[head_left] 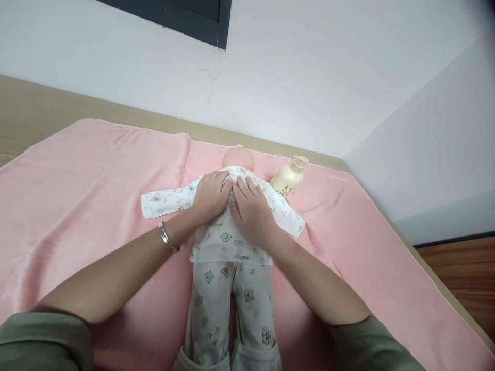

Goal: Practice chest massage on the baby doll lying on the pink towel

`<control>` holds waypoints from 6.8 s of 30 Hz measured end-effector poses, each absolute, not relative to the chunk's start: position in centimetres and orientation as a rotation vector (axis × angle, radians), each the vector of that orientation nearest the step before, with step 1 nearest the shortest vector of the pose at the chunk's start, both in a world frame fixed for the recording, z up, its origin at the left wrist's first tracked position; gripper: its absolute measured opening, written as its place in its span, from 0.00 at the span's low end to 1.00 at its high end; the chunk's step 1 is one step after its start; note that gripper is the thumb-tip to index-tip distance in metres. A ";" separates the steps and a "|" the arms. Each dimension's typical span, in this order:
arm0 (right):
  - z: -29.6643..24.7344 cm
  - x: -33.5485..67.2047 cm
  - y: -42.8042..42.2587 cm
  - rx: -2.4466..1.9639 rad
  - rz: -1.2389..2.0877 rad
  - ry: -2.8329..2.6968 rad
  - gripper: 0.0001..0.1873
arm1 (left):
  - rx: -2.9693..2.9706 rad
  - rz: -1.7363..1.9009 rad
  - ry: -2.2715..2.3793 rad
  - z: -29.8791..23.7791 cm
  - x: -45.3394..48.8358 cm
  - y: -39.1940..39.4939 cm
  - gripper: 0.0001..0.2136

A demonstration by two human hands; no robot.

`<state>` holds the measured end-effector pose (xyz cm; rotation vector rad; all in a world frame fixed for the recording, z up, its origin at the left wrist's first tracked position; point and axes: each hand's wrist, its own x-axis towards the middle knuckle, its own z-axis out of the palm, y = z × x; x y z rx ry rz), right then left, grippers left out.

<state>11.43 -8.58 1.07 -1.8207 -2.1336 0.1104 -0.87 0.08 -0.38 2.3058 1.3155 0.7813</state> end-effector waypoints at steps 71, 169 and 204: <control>-0.6 14.3 -4.9 -1.935 0.075 -1.898 0.32 | 2.423 0.646 1.350 -1.0 -0.7 0.0 0.25; 0.0 15.0 -4.2 -1.895 0.012 -2.069 0.32 | 2.641 0.754 1.395 -0.5 -0.4 -2.2 0.17; 0.9 13.1 -6.6 -1.898 0.014 -2.193 0.33 | 2.678 0.612 1.332 0.0 -0.9 -1.0 0.18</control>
